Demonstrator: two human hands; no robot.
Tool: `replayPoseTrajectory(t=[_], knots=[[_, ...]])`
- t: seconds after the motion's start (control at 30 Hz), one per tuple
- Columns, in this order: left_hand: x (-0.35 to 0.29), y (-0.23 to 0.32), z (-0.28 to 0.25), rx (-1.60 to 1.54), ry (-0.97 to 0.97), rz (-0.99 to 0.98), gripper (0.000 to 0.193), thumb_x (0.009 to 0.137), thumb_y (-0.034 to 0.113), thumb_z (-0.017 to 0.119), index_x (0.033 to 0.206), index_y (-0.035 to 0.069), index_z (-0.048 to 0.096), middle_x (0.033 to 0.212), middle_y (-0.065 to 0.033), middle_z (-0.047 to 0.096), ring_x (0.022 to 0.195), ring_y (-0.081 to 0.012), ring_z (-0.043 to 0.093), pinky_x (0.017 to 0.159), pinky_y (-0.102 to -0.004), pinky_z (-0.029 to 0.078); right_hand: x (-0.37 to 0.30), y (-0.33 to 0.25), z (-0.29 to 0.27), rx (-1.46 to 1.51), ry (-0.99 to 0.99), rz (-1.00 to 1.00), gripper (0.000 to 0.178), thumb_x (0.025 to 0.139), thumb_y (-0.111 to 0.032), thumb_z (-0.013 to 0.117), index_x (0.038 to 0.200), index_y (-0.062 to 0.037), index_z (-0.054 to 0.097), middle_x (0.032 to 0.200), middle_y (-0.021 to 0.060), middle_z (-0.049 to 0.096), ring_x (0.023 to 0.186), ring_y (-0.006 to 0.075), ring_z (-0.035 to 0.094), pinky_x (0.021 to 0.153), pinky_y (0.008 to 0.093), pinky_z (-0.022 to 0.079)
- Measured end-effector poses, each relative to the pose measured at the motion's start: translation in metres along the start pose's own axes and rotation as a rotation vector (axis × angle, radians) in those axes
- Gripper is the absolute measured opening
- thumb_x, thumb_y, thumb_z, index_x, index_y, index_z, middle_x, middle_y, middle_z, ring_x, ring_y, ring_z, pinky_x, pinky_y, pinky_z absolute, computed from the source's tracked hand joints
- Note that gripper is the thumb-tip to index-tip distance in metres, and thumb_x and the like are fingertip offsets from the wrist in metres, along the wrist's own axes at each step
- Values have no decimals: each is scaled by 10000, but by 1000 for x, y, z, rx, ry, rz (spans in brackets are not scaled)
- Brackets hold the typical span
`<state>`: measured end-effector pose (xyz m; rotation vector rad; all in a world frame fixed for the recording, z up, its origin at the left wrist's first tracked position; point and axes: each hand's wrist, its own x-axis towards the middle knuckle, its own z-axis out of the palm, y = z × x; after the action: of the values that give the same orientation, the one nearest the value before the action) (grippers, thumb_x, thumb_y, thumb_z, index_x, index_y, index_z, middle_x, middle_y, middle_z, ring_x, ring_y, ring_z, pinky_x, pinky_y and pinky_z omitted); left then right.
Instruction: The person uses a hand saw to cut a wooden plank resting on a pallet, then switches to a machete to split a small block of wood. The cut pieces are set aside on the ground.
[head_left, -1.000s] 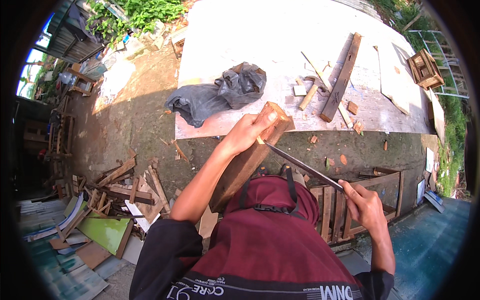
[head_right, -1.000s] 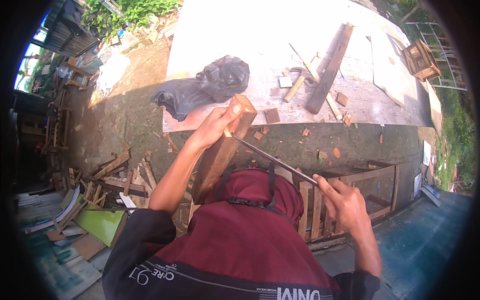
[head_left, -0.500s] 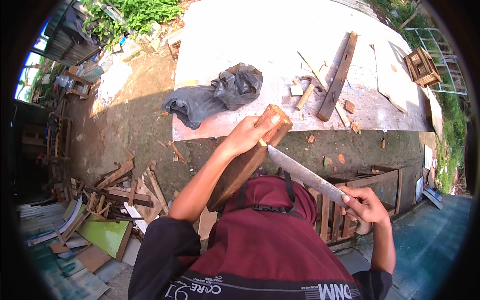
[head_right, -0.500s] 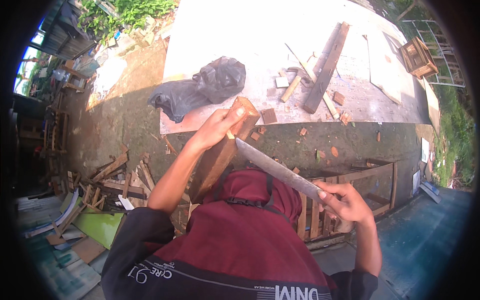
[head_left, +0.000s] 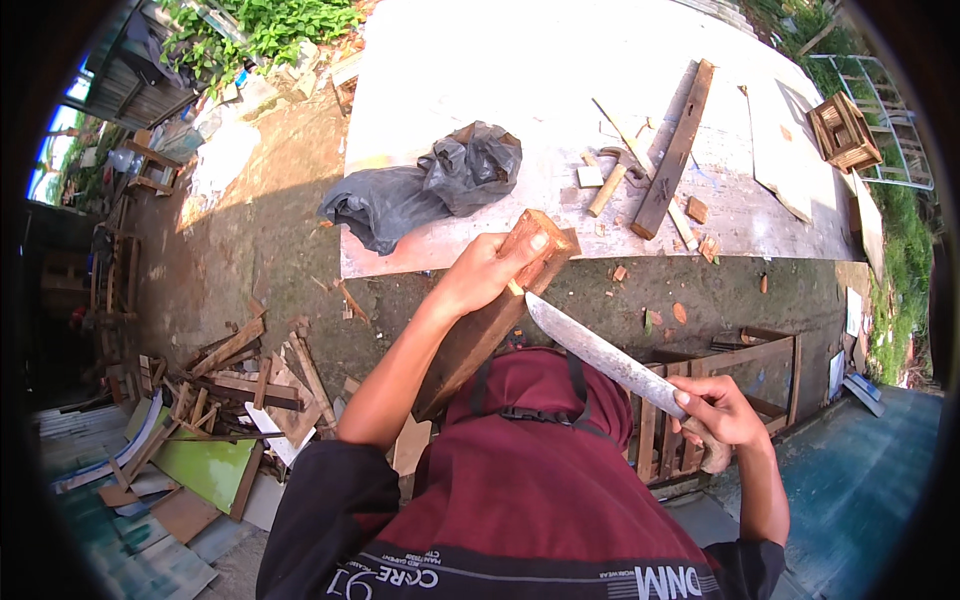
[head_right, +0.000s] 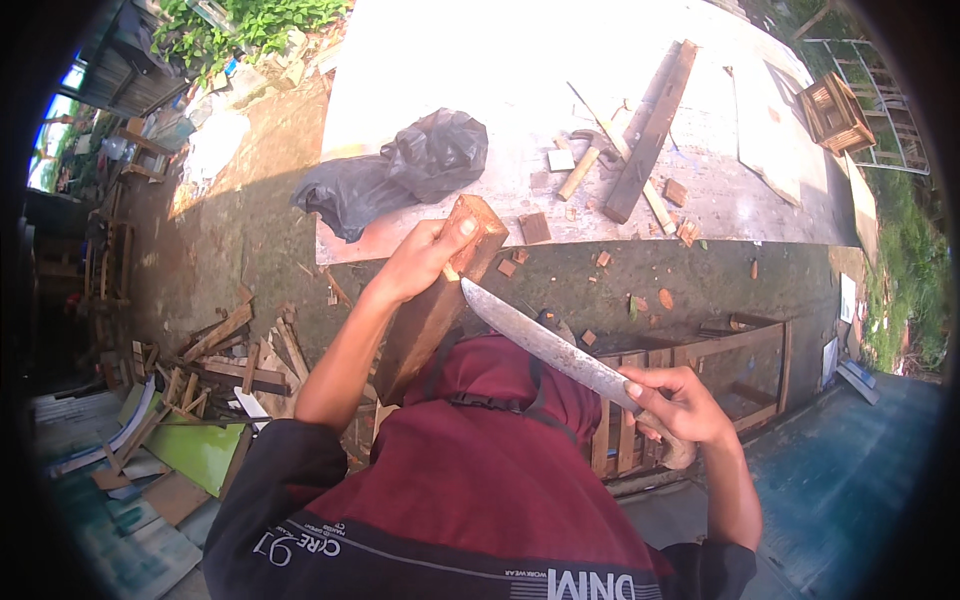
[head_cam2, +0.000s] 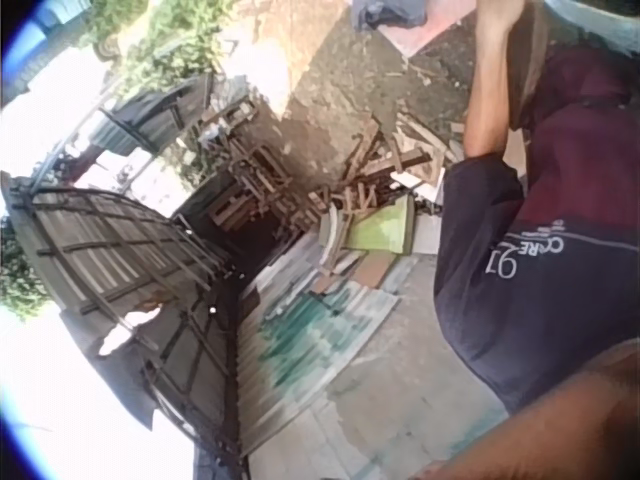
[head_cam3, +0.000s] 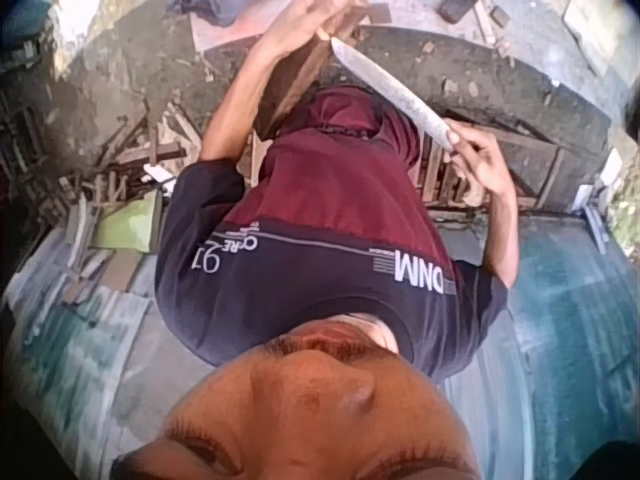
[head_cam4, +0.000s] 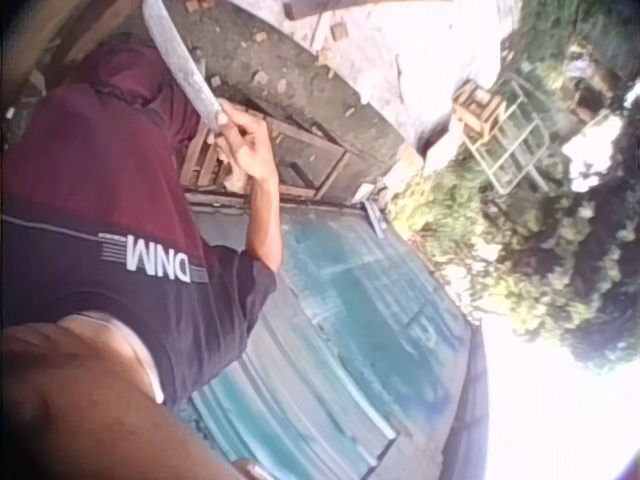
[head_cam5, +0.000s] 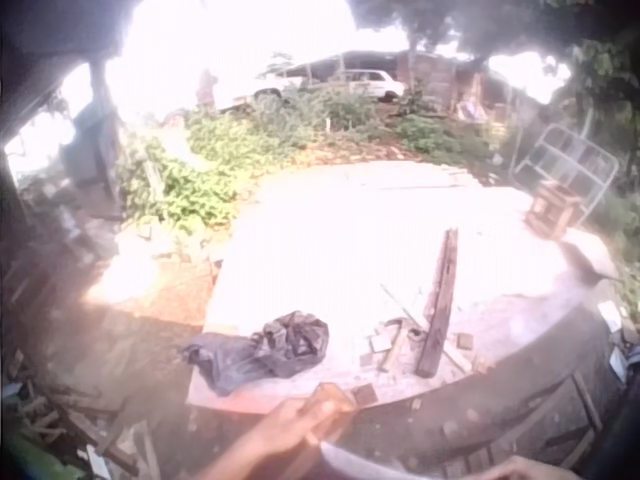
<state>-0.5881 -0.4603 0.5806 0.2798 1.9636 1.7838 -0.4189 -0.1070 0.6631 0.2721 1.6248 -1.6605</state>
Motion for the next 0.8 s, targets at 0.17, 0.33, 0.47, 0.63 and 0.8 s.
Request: replayPoseTrajectory(t=[0.17, 0.33, 0.47, 0.63, 0.8], knots=[[5, -20, 11, 130, 12, 8, 643, 985, 609, 594, 872, -10, 724, 714, -42, 660, 711, -99, 599, 675, -309, 498, -8, -1, -5, -202, 110, -23, 314, 1064, -149, 577, 1331, -6, 663, 749, 14, 647, 535, 54, 508, 499, 235, 432], [10, -17, 14, 198, 37, -21, 657, 970, 626, 597, 897, -14, 731, 720, -73, 684, 730, -120, 636, 696, -323, 513, -12, -9, 2, -486, 237, -174, 301, 1021, -110, 611, 1293, -6, 686, 712, 42, 645, 530, 86, 538, 519, 276, 460], [10, -20, 15, 218, 61, -43, 678, 963, 641, 593, 916, -21, 734, 733, -85, 687, 745, -128, 637, 715, -337, 518, -15, -18, 16, -895, 363, -382, 348, 933, -37, 650, 1276, -50, 702, 723, 117, 632, 566, 227, 604, 550, 358, 488], [17, -39, 9, 203, 86, -111, 704, 971, 636, 588, 958, -52, 737, 798, -89, 707, 800, -126, 628, 773, -331, 519, -21, -27, 31, -1143, 459, -391, 421, 889, -32, 677, 1297, -135, 698, 774, 136, 646, 662, 345, 637, 590, 435, 505], [34, -31, -3, 83, 74, -162, 713, 996, 640, 550, 997, -55, 713, 899, -50, 678, 866, -103, 582, 795, -286, 485, 7, -9, 19, -1043, 476, -491, 387, 927, -66, 674, 1310, -117, 686, 784, 132, 664, 632, 319, 639, 590, 423, 512]])
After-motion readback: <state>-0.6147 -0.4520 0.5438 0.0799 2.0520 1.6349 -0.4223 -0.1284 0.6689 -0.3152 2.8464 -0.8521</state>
